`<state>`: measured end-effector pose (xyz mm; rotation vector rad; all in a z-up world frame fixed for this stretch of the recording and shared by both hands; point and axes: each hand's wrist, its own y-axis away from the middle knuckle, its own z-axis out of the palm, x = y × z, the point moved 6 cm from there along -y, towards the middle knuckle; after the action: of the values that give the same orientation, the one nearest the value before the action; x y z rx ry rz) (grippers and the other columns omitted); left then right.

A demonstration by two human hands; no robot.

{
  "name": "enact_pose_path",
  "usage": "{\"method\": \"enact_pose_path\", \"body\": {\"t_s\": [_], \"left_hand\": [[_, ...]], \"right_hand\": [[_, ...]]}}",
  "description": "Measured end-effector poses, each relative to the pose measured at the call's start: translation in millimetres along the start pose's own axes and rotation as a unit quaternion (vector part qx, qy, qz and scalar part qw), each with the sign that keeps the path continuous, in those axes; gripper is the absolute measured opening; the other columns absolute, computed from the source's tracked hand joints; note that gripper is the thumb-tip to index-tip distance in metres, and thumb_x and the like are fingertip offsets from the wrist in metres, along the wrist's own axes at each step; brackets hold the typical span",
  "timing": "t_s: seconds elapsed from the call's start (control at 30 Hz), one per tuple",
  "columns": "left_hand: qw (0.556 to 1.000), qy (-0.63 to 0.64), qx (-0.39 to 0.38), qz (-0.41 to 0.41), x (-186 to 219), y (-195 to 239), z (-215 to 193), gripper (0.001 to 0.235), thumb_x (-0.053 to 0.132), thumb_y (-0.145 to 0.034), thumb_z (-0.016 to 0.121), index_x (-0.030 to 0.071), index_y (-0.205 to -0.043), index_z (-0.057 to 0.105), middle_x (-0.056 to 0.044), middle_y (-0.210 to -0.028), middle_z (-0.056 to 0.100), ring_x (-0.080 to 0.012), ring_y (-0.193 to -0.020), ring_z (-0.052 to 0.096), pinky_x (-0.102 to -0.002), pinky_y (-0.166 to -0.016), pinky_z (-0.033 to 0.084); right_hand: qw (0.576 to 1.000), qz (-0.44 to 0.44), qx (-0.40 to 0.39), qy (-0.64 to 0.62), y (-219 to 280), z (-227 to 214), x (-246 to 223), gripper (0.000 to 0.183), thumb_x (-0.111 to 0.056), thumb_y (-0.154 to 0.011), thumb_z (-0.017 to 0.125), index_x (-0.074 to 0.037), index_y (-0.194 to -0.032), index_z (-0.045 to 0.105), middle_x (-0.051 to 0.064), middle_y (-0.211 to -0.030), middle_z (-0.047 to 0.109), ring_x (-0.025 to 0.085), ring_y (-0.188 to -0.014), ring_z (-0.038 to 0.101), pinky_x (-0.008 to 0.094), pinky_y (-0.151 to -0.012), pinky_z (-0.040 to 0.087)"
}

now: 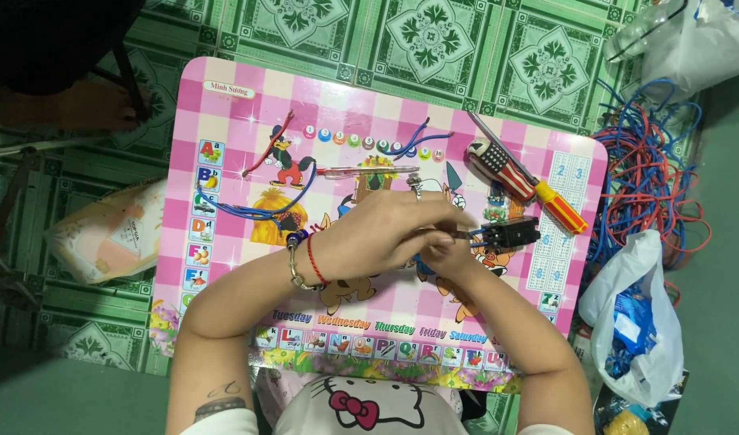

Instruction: The person uses a screwdriver to unscrew and remove the cover plate of a white electrical outlet. They then manipulate the internal components and wires of the outlet while it rests on a pink children's play mat.

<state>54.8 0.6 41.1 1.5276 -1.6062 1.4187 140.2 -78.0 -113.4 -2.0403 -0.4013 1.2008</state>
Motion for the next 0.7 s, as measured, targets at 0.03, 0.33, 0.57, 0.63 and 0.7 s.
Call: {"method": "enact_pose_path", "body": {"t_s": [0.03, 0.33, 0.57, 0.63, 0.7], "left_hand": [[1.000, 0.001, 0.000, 0.001, -5, 2, 5, 0.016, 0.003, -0.096, 0.063, -0.006, -0.109, 0.066, -0.019, -0.089, 0.070, -0.0344, -0.081, 0.075, -0.043, -0.071, 0.062], [0.997, -0.053, 0.048, 0.011, -29, 11, 27, 0.022, 0.014, -0.094, 0.071, 0.004, -0.112, 0.064, -0.006, -0.093, 0.063, -0.0261, -0.086, 0.071, -0.039, -0.073, 0.060], [0.999, 0.047, 0.001, 0.002, -14, 6, 13, 0.016, 0.006, -0.096, 0.066, 0.001, -0.111, 0.069, -0.018, -0.095, 0.073, -0.0357, -0.087, 0.076, -0.044, -0.075, 0.063], [0.999, 0.034, 0.017, -0.004, -17, 7, 13, 0.013, 0.010, -0.093, 0.071, 0.006, -0.106, 0.071, -0.012, -0.090, 0.075, -0.0301, -0.083, 0.077, -0.039, -0.073, 0.063], [0.999, 0.007, 0.047, 0.002, -17, 9, 15, 0.013, 0.014, -0.090, 0.076, 0.009, -0.100, 0.069, -0.005, -0.088, 0.073, -0.0242, -0.082, 0.076, -0.032, -0.070, 0.061]], "right_hand": [[1.000, 0.001, 0.000, 0.000, 2, -2, 1, 0.028, -0.019, -0.100, 0.063, -0.010, -0.074, 0.060, 0.004, -0.056, 0.054, 0.027, -0.041, 0.044, 0.034, -0.042, 0.043], [1.000, 0.010, 0.003, -0.008, 95, -40, 66, 0.025, -0.018, -0.100, 0.063, -0.008, -0.077, 0.062, 0.005, -0.058, 0.056, 0.026, -0.042, 0.045, 0.033, -0.042, 0.043], [1.000, 0.020, 0.005, -0.014, 113, -37, 64, 0.023, -0.016, -0.100, 0.062, -0.007, -0.080, 0.063, 0.006, -0.059, 0.057, 0.026, -0.042, 0.047, 0.032, -0.042, 0.043], [1.000, 0.021, 0.006, -0.016, 114, -36, 63, 0.022, -0.016, -0.100, 0.062, -0.006, -0.081, 0.064, 0.007, -0.060, 0.057, 0.026, -0.042, 0.047, 0.032, -0.042, 0.044], [0.999, 0.025, 0.008, -0.017, 119, -36, 61, 0.021, -0.016, -0.100, 0.062, -0.006, -0.081, 0.064, 0.007, -0.060, 0.058, 0.026, -0.043, 0.047, 0.032, -0.042, 0.044]]}}
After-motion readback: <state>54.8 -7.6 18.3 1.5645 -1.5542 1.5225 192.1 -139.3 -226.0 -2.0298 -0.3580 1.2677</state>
